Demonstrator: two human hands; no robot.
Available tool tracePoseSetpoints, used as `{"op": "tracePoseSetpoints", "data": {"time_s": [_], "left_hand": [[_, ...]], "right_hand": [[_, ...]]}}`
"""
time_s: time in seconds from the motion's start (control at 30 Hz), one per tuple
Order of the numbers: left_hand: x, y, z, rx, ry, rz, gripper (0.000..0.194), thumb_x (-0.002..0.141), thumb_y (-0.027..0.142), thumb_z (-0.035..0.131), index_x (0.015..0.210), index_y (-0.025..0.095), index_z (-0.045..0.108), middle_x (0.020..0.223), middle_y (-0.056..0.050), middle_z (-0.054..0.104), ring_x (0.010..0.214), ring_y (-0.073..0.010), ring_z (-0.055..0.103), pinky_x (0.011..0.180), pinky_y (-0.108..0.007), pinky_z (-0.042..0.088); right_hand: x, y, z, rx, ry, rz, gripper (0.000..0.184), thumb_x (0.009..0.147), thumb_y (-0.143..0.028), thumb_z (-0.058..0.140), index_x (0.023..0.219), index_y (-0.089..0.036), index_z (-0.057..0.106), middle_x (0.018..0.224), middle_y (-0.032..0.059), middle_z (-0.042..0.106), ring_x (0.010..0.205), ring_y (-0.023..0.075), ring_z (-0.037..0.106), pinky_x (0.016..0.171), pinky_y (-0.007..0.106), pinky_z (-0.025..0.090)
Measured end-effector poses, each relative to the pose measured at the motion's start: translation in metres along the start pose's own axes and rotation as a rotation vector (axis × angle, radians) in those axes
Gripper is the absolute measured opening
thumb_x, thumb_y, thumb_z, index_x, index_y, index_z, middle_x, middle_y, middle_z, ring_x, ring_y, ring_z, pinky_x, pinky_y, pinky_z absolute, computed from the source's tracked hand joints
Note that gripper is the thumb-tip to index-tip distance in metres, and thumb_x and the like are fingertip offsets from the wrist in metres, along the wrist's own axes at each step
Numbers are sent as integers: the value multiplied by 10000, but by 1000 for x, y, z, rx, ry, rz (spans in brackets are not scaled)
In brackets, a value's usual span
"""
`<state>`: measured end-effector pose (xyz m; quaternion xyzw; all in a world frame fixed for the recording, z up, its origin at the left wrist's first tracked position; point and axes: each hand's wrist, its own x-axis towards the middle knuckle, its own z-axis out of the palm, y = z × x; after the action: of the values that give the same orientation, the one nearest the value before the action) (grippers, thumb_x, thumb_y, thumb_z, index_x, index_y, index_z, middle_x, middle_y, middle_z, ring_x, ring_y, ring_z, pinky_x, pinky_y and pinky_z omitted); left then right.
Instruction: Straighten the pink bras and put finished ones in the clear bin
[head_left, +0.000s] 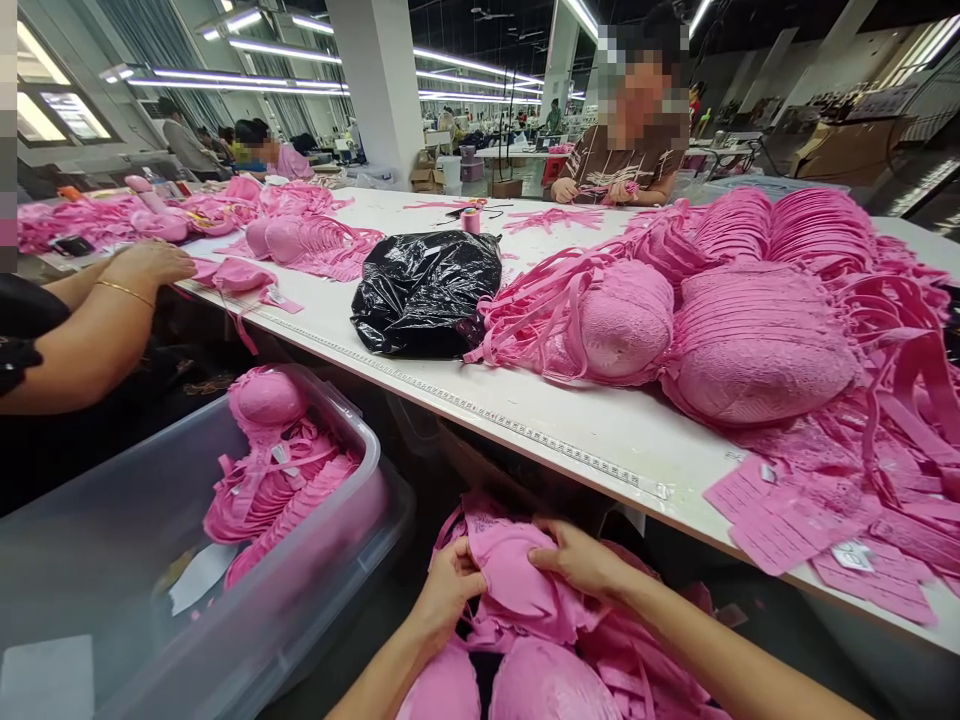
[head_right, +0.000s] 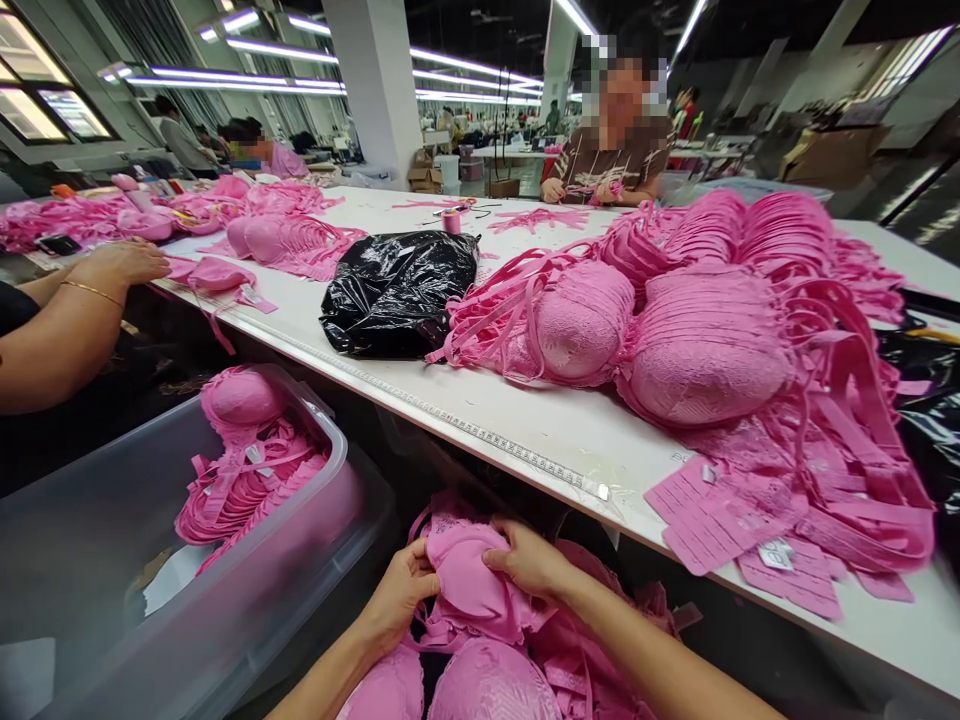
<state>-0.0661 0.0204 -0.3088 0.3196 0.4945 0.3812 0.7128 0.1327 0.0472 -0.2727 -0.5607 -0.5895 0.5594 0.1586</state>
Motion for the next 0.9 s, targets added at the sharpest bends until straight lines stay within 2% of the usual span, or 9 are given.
{"op": "tracePoseSetpoints", "data": {"time_s": [0.07,0.13,0.27,0.4,0.5,0.6,0.73,0.83,0.9], "left_hand": [[-3,4,7,-51,-113,-10,419,528,90,722,941,141,668,803,-59,699,775,-207,643,702,-297,507],[-6,7,13,-55,-178,-7,456,561,101,710,1013,142,665,874,-80,707,864,-241,641,766,-334,509],[-6,9,15,13,-147,57,418,584,103,704,1000,145,691,940,-83,709,989,-269,608,893,-364,468],[-5,6,9,18,-153,79,439,597,114,711,1034,143,683,1003,-94,697,1061,-288,573,952,-395,430],[-5,2,5,-21,-192,50,459,610,138,718,1066,133,667,1049,-115,682,1096,-299,553,975,-408,410],[-3,-3,4,-76,-193,65,547,572,150,753,1107,147,641,1113,-120,656,1130,-305,530,1000,-412,387],[-2,-9,4,-143,-209,62,575,534,178,781,1091,150,642,1142,-126,641,1149,-319,516,1020,-430,367],[-1,-13,6,-138,-212,-12,535,538,97,752,1060,161,653,1166,-123,631,1174,-309,499,1035,-432,351],[0,-14,6,-130,-148,-4,542,529,36,714,1048,177,654,1201,-107,614,1196,-292,484,1048,-416,341]], "right_hand": [[0,-1,1,4,-19,-21,155,733,-162,542,875,-158,605,839,4,649,770,162,575,662,235,416],[1,-1,2,-1,-31,-24,105,718,-158,550,817,-159,584,783,-16,625,737,148,557,637,223,403],[1,-2,1,-7,-27,-19,97,726,-177,548,812,-154,586,780,-11,622,727,146,552,640,225,405],[-3,-3,-8,-54,-51,7,233,719,-229,584,936,-158,632,908,24,657,784,164,573,669,236,422],[-5,-3,-14,-70,-188,69,221,640,-168,601,853,-166,659,720,-26,638,573,114,511,509,198,364],[-6,-4,-15,86,-250,90,163,609,-179,605,765,-153,648,575,-58,559,466,77,407,439,181,291],[-2,-3,-10,312,-240,-5,154,579,-189,644,724,-138,625,619,-48,573,559,96,475,517,183,354],[0,-3,-8,199,-227,-60,151,600,-157,620,749,-139,639,675,-32,614,612,123,529,557,204,387],[-4,-7,-8,81,-143,-117,248,612,-128,599,853,-149,655,814,4,661,732,165,581,652,241,433]]}}
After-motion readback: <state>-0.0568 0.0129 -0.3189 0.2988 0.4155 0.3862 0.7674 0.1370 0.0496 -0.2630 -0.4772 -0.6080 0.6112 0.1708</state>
